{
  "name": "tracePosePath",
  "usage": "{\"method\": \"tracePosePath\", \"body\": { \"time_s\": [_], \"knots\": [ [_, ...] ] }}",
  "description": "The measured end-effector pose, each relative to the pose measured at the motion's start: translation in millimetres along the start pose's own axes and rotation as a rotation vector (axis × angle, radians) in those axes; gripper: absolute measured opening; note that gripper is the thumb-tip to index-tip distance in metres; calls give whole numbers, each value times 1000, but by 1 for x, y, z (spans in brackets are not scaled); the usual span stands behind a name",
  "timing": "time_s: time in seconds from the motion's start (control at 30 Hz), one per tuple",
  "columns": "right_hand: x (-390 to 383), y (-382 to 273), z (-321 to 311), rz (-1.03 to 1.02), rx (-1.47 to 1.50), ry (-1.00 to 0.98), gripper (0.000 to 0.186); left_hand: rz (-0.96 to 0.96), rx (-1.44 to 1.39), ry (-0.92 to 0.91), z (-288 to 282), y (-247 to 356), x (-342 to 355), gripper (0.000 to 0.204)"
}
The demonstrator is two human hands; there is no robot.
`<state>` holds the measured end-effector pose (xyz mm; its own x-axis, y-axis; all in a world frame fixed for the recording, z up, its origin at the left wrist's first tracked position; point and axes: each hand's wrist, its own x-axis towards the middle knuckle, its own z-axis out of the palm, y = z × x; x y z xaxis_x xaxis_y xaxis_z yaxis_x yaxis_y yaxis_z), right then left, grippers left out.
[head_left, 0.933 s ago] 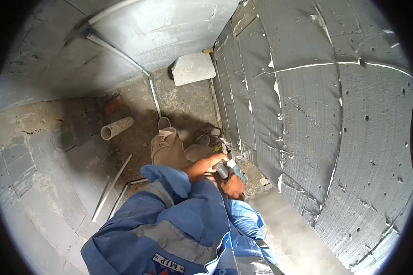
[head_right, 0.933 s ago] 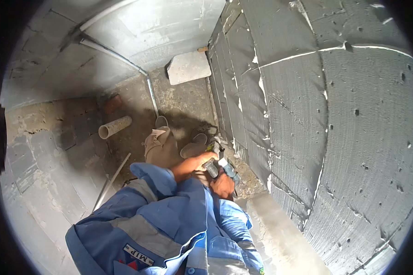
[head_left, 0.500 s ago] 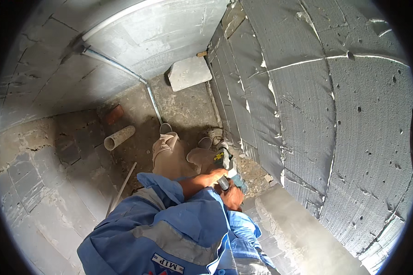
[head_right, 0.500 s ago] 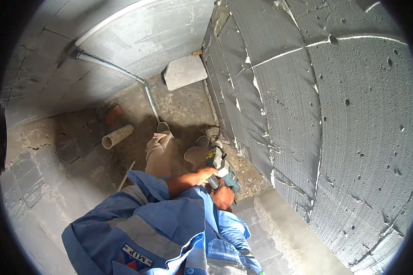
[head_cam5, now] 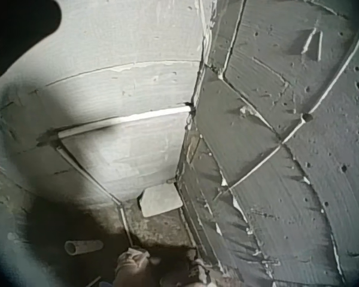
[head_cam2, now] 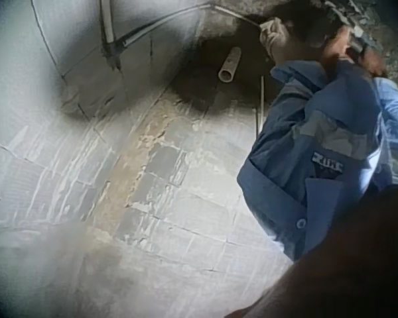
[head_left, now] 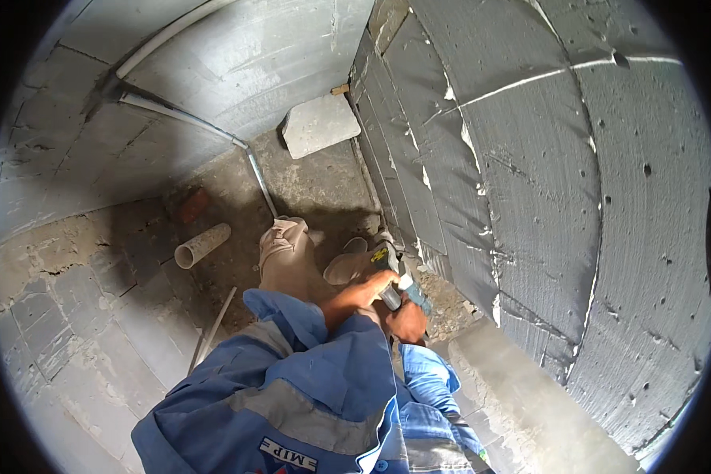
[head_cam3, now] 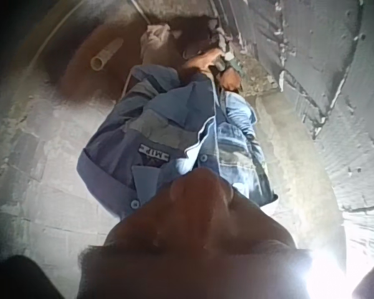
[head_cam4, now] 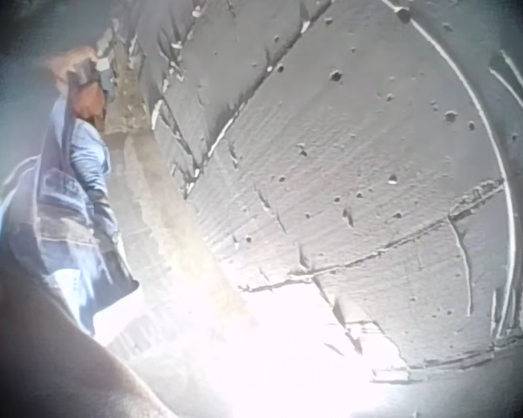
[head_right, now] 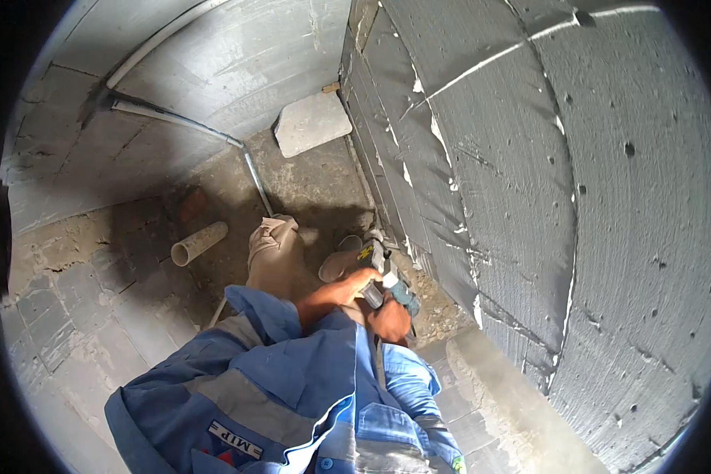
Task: The person is using a hammer drill to bore into a concrete wall and floor inside a building under renovation.
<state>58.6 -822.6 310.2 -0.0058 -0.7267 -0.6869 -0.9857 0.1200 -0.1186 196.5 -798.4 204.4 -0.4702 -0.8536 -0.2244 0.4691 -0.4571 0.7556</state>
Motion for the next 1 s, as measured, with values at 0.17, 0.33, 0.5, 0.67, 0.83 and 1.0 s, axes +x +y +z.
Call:
{"method": "tracePosePath", "body": {
  "time_s": [0.17, 0.33, 0.5, 0.67, 0.83, 1.0],
  "knots": [
    [10, 5, 3, 65, 57, -30, 54, 64, 157, -2, -1, 30, 18, 21],
    [35, -22, 6, -1, 20, -3, 51, -656, -249, 564, -44, -5, 62, 19],
    [58, -28, 3, -38, 11, 13, 50, -664, -383, 495, -50, 28, 91, 17],
    [48, -39, -3, -94, -9, -41, 53, -192, 42, 374, -64, 30, 50, 30],
    [-9, -57, -22, -96, -118, -206, 68, -723, -529, 430, -34, 14, -12, 38],
    [-44, -22, -3, 3, -66, -144, 73, -809, -293, 409, 14, 45, -7, 45]
  ]
}}
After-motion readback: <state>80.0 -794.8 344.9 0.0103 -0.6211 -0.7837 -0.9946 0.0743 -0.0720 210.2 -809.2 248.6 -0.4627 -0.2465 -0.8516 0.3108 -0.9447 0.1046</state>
